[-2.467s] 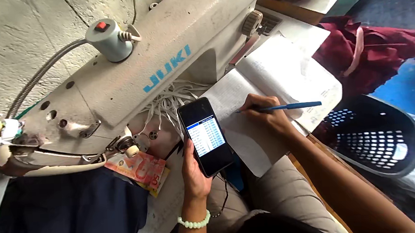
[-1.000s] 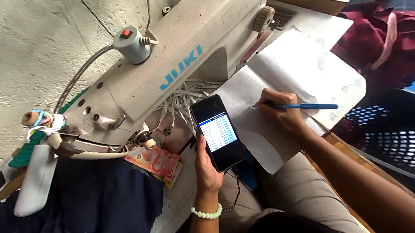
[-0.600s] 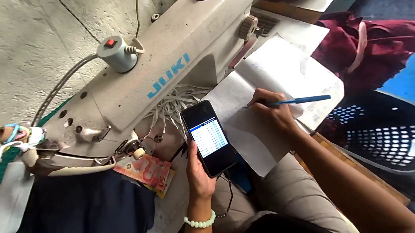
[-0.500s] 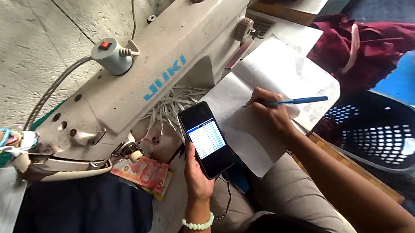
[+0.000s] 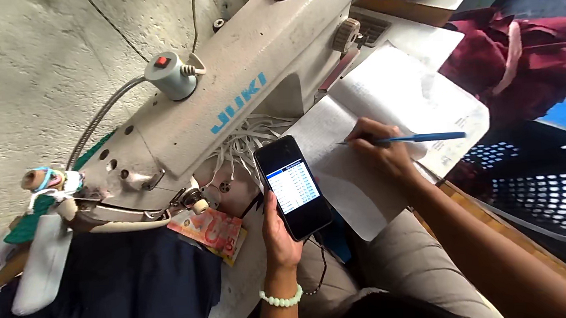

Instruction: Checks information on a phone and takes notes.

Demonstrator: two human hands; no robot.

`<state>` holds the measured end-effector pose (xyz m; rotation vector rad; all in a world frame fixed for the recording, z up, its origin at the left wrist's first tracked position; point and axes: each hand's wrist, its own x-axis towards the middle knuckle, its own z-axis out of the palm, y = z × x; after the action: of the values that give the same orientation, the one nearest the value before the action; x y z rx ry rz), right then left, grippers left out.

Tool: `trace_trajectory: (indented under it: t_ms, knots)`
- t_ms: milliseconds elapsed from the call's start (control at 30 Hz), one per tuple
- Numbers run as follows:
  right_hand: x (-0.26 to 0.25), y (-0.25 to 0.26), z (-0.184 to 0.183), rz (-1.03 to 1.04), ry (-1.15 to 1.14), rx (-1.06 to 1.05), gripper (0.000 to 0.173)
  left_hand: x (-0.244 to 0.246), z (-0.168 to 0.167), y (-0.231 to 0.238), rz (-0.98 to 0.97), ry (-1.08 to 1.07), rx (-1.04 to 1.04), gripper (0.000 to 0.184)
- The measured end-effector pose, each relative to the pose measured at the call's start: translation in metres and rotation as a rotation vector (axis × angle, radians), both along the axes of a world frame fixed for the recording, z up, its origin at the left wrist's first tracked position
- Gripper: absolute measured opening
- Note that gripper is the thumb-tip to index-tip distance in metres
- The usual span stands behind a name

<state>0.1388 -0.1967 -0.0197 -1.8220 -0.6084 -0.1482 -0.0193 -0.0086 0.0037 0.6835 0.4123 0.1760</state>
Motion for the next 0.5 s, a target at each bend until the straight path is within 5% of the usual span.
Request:
trace_trajectory:
  t_ms: [100, 300, 500]
  knots:
    - [-0.02, 0.004, 0.013, 0.036, -0.054, 0.048, 0.022, 0.0, 0.001, 0.0, -0.002, 0.015, 0.001, 0.047]
    - [-0.072, 0.028, 0.013, 0.141, -0.531, -0.09, 0.024, 0.0, 0.005, -0.002, 0.015, 0.068, 0.096, 0.044]
    - [-0.086, 0.035, 0.008, 0.106, -0.575, -0.179, 0.022, 0.001, 0.005, -0.002, 0.016, 0.045, 0.094, 0.046]
